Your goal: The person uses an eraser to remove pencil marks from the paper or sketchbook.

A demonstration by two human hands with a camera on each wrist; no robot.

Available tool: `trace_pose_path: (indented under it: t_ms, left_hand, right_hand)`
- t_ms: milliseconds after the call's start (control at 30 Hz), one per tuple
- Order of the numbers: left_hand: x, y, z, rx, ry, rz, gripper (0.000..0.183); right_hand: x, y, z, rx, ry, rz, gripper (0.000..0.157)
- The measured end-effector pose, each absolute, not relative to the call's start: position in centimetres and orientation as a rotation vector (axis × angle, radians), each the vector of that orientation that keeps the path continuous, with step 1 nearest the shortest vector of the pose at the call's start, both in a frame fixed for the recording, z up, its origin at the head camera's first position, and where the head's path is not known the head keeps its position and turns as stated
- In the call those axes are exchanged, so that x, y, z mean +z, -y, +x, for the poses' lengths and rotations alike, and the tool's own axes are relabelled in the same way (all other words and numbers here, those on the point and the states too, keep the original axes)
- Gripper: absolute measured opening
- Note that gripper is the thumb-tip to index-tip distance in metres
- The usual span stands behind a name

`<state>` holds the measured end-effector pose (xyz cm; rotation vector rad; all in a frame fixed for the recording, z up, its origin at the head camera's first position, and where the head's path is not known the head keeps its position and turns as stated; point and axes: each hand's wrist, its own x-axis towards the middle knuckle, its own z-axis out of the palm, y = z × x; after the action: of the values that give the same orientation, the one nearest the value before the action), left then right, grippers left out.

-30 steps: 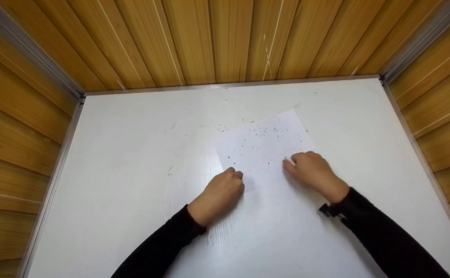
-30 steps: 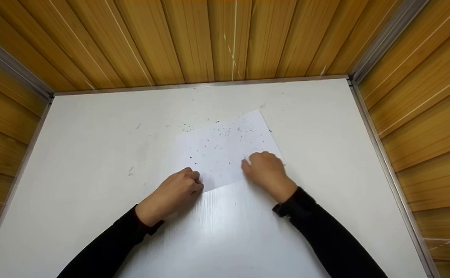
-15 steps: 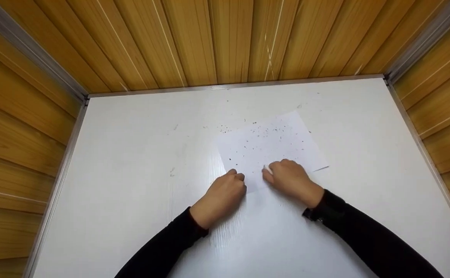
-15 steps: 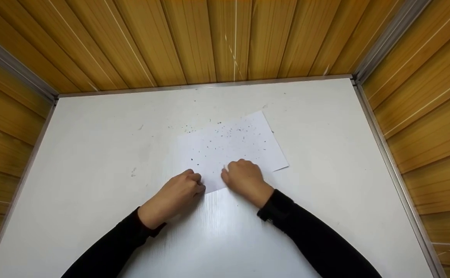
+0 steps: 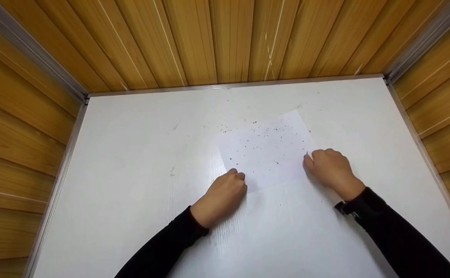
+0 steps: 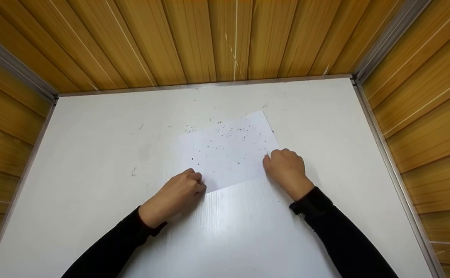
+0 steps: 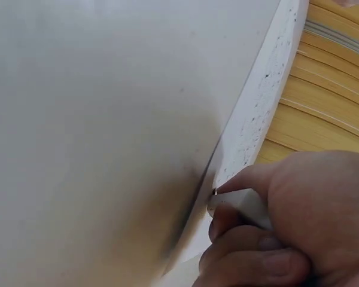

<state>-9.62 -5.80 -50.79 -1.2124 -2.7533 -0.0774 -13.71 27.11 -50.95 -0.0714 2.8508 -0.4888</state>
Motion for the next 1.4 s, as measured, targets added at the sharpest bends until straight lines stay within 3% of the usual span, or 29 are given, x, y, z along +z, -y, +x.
trace_pose_path:
  t_ms: [433, 667, 833, 967, 1200, 1400]
  left_hand:
    - [-50.9, 5.7, -9.3, -0.075, 2.731, -1.183, 0.023]
    - [-50.9, 5.4, -9.3, -0.08, 2.746, -1.172, 0.025]
    - [-51.0, 5.5, -9.4, -0.09, 2.748, -1.169, 0.026]
    - [-50.9, 5.6, -9.3, -0.074, 2.746, -1.174, 0.026]
    - [-50.9, 5.7, -9.2, -0.077, 2.756, -1.187, 0.027]
    - [-51.0, 5.8, -9.2, -0.031, 2.711, -1.175, 0.026]
  right_hand:
    - [-51.7, -15.2, -11.0, -0.542, -2.867, -0.561, 0.046]
    - [-51.9, -19.2, -12.3, -0.511, -2.873, -0.405, 0.043]
    - [-51.5, -24.7, -14.0, -0.494, -2.828, -0.161, 0.049]
    - [-51.4, -26.0, -14.2, -0.471, -2.822, -0.111, 0.053]
    - [-50.7, -22.7, -12.9, -0.58, -2.739, -0.158, 0.047]
    - [-50.6, -17.1, -11.8, -0.586, -2.688, -0.412, 0.039]
